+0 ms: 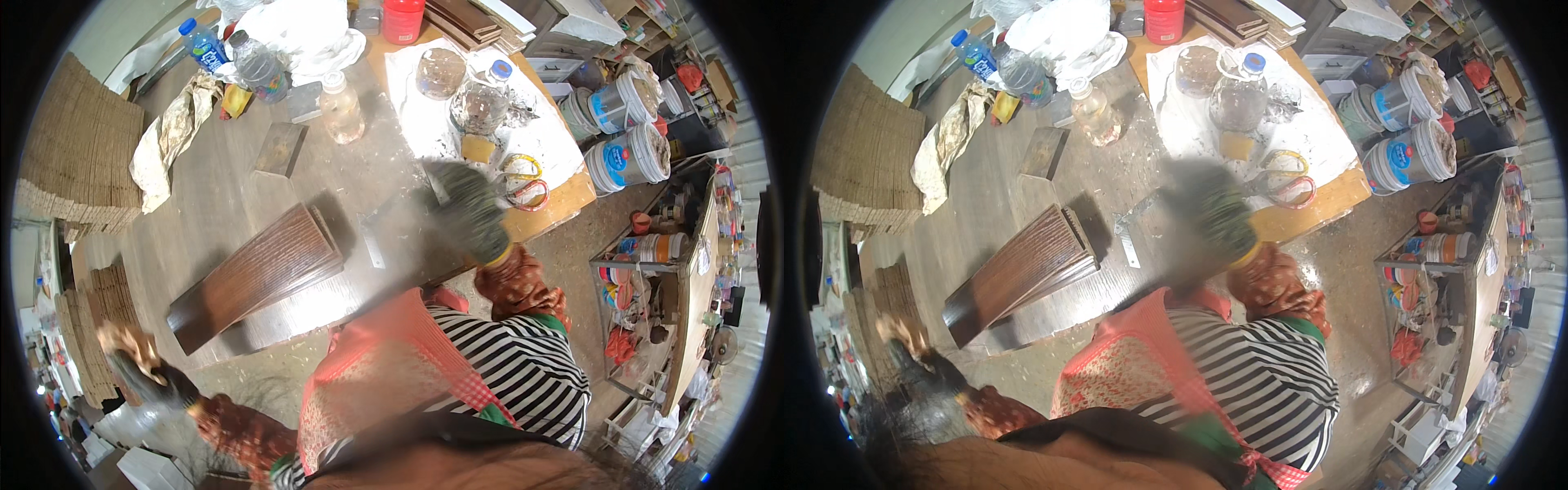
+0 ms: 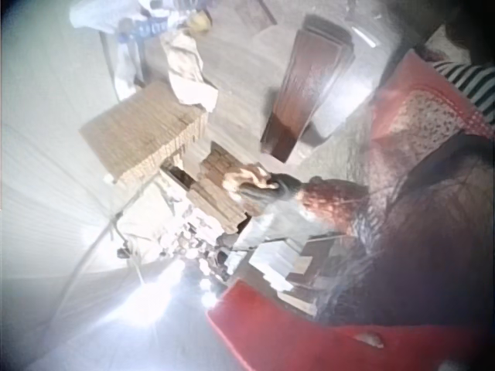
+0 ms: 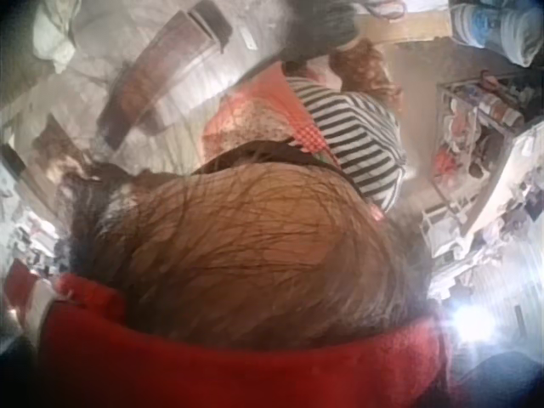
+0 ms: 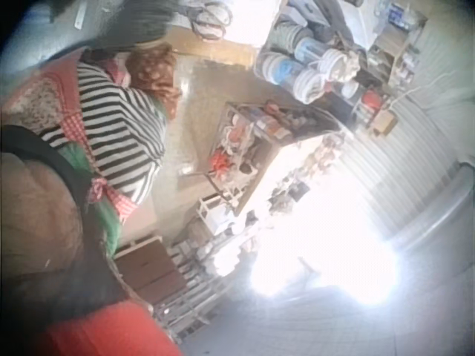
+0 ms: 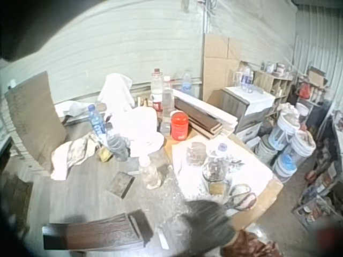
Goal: The person wipes and cleans several brown wooden panels on a workbench using a cloth. They handle the panels one at a time, turning them over to clean different sides and stacking them as they finish.
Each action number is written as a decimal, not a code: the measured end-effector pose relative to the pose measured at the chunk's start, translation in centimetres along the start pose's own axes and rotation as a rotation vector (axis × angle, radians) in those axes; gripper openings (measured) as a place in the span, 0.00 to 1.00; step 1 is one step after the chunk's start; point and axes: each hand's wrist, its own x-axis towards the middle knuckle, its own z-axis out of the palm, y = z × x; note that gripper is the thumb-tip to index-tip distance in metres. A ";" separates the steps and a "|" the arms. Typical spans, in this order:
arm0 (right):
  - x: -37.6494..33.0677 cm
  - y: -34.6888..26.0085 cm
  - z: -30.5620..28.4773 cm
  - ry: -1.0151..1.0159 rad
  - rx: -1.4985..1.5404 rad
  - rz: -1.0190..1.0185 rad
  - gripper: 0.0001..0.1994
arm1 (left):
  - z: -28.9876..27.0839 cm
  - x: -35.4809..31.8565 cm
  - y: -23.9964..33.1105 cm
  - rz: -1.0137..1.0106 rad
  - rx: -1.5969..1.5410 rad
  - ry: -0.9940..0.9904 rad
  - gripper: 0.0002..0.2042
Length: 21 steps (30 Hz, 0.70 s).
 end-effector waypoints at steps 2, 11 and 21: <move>-0.4 5.3 -1.5 -0.114 -0.064 0.287 0.24 | 2.2 1.7 -3.1 -0.301 -0.038 -0.254 0.26; -1.9 15.7 1.7 -0.058 -0.412 -0.136 0.31 | 1.2 -3.2 -1.9 -0.552 -0.111 -0.449 0.24; 0.2 13.9 0.9 -0.265 -0.662 0.127 0.31 | -3.8 -13.2 1.4 -1.213 -0.226 -0.095 0.18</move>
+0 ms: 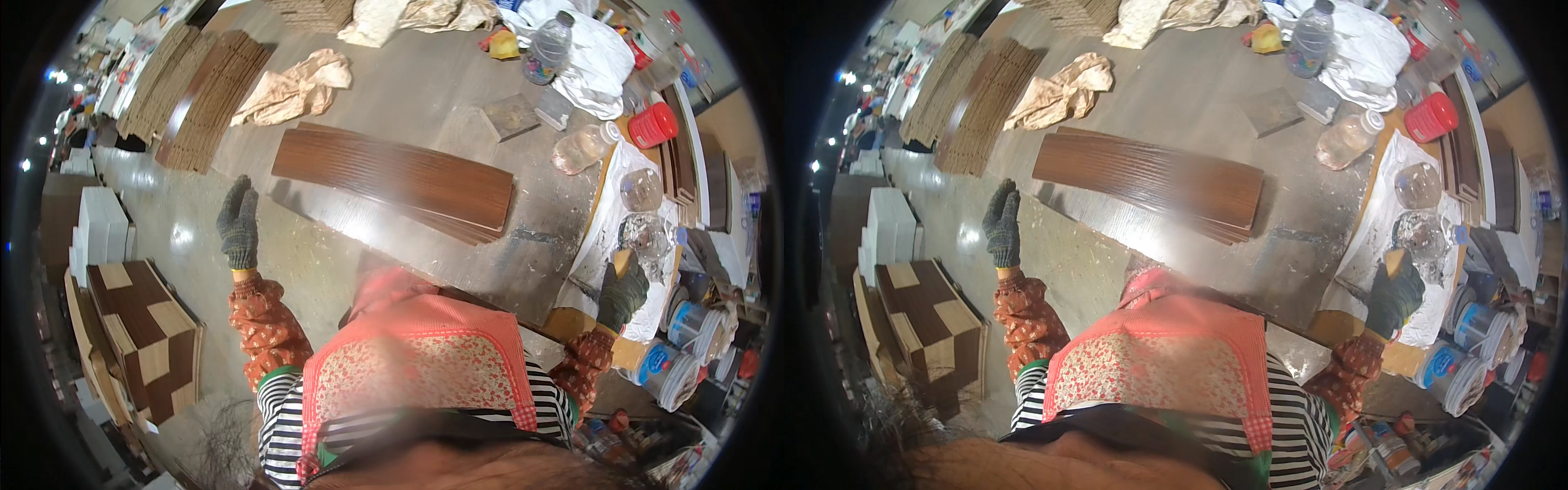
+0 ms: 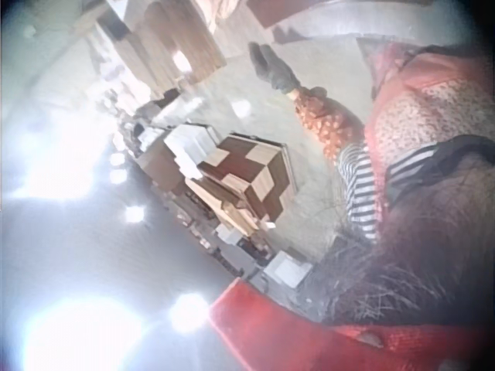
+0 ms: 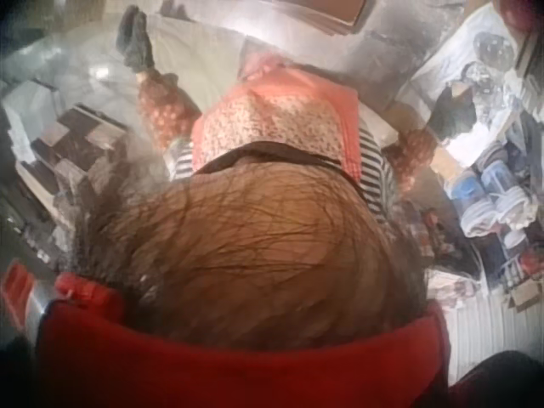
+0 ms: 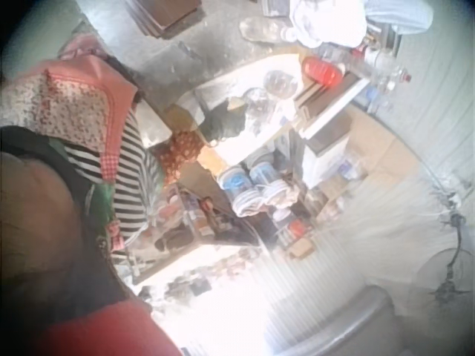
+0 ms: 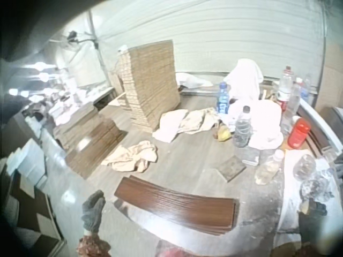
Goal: The person wipes and cleans several brown wooden panels on a workbench using a cloth. They handle the panels one at a time, turning them over to clean different sides and stacking them as they finish.
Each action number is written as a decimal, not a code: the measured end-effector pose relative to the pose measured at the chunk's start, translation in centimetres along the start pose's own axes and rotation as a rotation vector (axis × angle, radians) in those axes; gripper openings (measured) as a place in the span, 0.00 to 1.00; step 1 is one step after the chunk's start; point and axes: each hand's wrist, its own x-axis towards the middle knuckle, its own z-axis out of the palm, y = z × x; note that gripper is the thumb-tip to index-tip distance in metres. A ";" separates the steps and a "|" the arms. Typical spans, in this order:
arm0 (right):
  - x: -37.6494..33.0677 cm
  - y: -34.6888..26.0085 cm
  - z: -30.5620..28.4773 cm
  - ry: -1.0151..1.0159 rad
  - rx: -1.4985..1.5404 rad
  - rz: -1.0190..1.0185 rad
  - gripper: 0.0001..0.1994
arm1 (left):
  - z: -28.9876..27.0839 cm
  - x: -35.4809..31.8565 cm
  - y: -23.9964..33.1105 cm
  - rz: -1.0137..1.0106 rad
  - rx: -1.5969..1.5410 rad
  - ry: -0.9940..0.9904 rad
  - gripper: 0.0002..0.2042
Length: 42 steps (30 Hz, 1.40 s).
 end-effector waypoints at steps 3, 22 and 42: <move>-0.5 -2.4 -2.2 0.286 0.344 -0.009 0.30 | 0.3 0.5 0.0 0.014 -0.079 -0.005 0.18; -8.4 -41.7 -15.4 0.134 0.758 -0.991 0.21 | 8.1 10.1 0.5 0.289 -0.379 -0.646 0.20; -12.1 -44.3 -18.5 0.113 0.434 -0.627 0.20 | 9.5 12.3 -1.8 1.013 -0.355 -0.514 0.16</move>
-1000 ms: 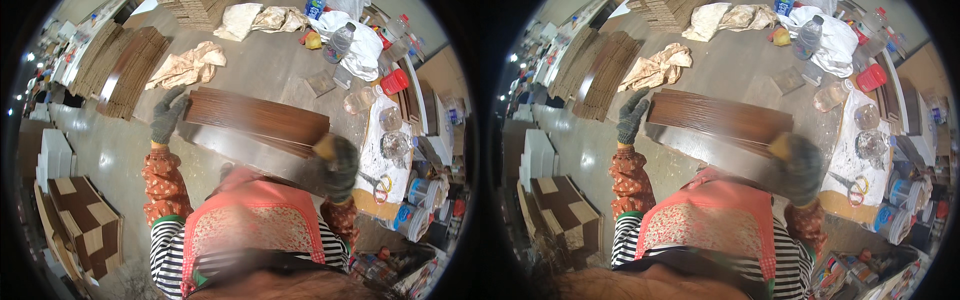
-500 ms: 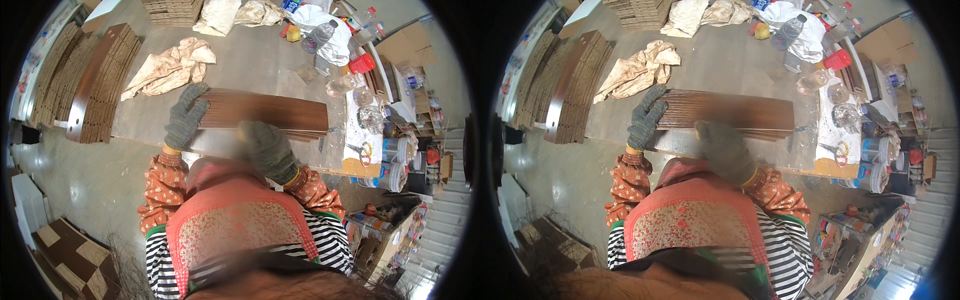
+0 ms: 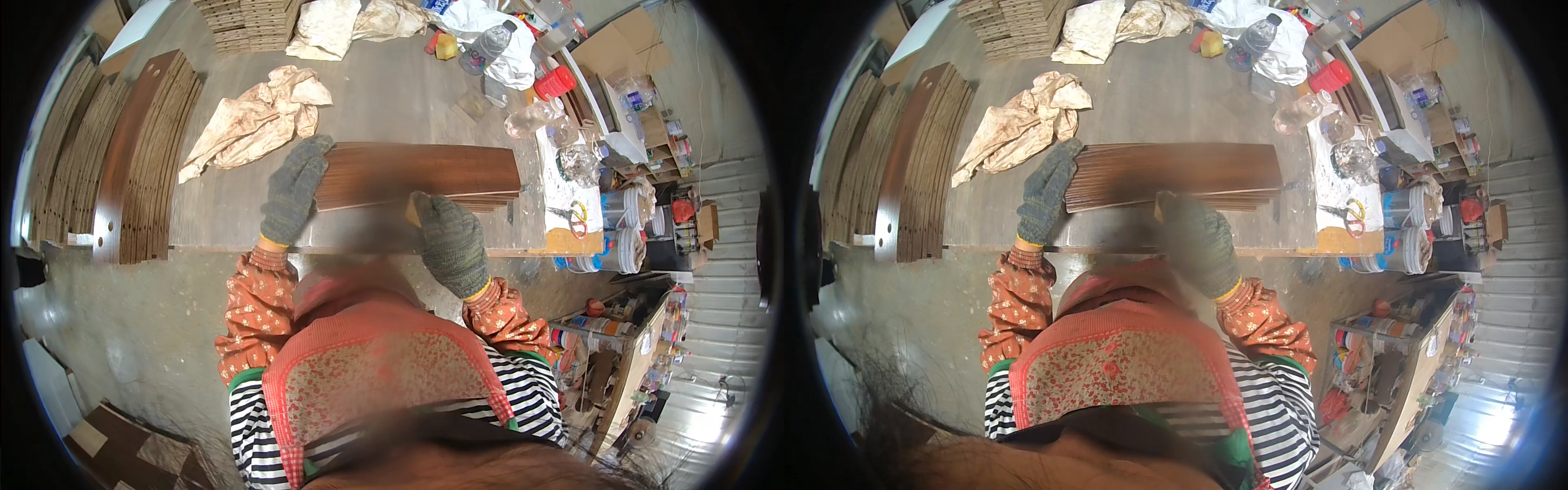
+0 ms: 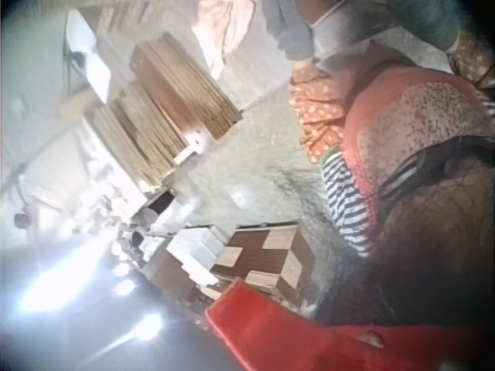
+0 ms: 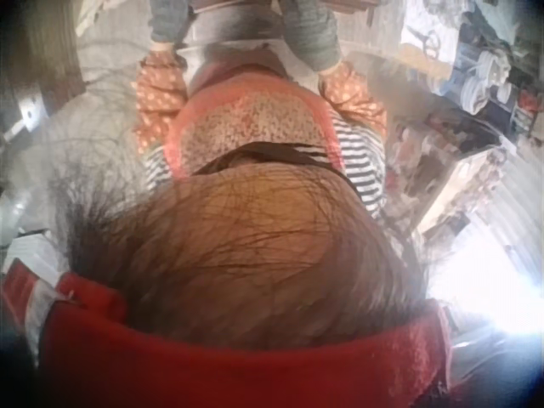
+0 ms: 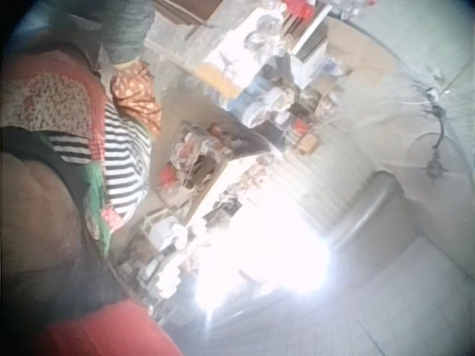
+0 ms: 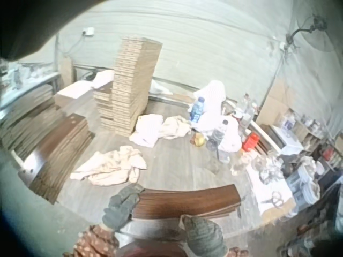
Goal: The person wipes and cleans several brown wooden panels on a workbench using a cloth. They handle the panels one at a time, turning them over to clean different sides and stacking them as they finish.
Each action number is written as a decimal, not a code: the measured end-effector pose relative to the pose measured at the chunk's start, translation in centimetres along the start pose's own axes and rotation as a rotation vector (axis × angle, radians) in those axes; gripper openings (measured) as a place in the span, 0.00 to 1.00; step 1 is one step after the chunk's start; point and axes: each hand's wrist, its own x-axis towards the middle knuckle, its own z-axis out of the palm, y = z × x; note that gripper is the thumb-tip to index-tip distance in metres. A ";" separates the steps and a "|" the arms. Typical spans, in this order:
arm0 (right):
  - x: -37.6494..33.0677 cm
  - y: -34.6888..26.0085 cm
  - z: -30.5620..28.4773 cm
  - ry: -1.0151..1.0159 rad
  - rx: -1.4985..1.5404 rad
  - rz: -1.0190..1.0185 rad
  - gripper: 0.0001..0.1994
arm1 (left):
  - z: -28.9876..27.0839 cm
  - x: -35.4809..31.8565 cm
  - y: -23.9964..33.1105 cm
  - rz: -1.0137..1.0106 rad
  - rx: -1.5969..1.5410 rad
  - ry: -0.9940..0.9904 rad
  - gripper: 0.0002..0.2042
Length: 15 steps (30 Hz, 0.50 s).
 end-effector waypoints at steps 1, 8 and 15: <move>0.1 -0.3 -0.1 0.058 -0.012 -0.004 0.19 | 0.0 -0.1 -0.5 0.017 0.004 -0.012 0.16; 3.7 -4.7 3.0 0.027 0.264 -0.142 0.21 | 0.1 -0.3 -1.4 -0.183 -0.173 -0.067 0.15; 3.2 -4.4 0.7 0.037 0.132 -0.146 0.27 | 0.9 -0.1 -1.0 -0.203 -0.228 0.007 0.14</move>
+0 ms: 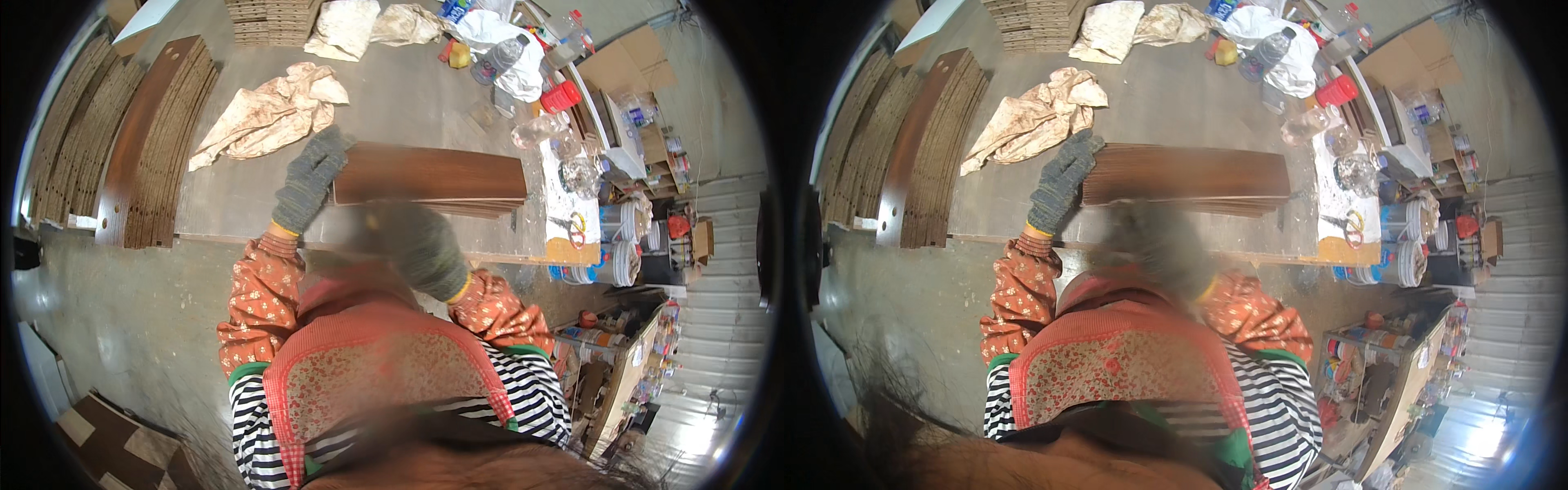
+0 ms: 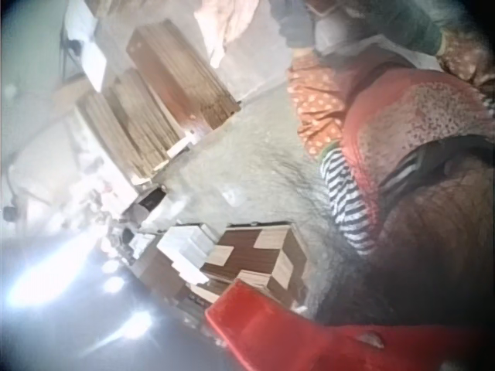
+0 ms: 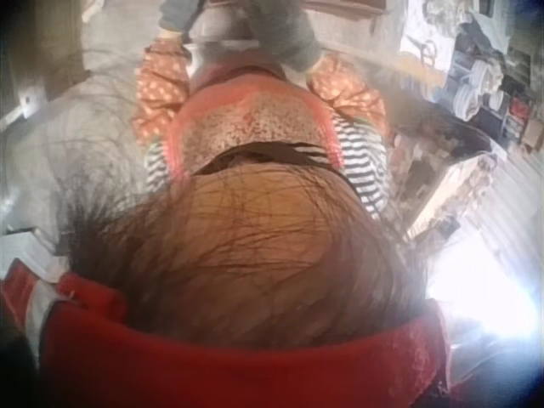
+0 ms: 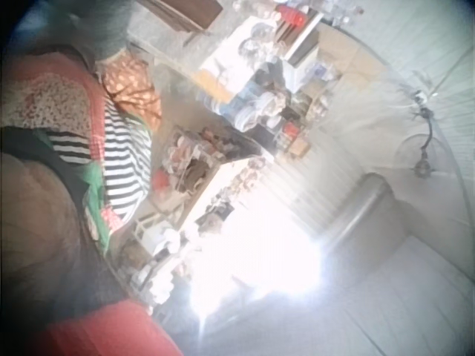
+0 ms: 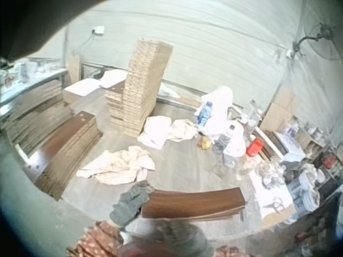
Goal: The person wipes and cleans several brown wooden panels on a workbench using a cloth. They handle the panels one at a time, turning them over to clean different sides and stacking them as they finish.
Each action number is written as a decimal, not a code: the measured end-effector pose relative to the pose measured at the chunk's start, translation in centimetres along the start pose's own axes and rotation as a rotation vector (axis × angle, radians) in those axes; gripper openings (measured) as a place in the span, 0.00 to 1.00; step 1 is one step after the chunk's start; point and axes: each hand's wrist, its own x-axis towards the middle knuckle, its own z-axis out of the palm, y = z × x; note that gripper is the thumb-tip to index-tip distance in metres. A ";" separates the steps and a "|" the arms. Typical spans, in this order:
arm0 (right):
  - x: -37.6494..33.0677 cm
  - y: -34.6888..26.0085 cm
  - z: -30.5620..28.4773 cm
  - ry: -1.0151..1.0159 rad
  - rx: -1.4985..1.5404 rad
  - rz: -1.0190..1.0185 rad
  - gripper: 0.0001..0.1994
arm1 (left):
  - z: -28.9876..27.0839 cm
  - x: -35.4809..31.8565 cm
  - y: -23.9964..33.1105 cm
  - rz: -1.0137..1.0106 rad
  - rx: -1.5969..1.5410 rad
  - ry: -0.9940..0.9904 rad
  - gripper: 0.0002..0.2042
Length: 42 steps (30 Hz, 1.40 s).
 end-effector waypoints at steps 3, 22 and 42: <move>1.0 -1.6 2.4 0.087 0.068 0.010 0.25 | 0.0 0.3 0.2 0.122 0.023 -0.024 0.15; -2.2 -2.0 7.6 0.011 -0.257 -0.155 0.26 | 0.1 0.3 0.9 -0.335 -0.312 -0.031 0.16; -0.9 -1.1 3.5 0.408 -0.056 -0.027 0.20 | -0.4 1.1 2.4 -0.412 -0.297 -0.071 0.20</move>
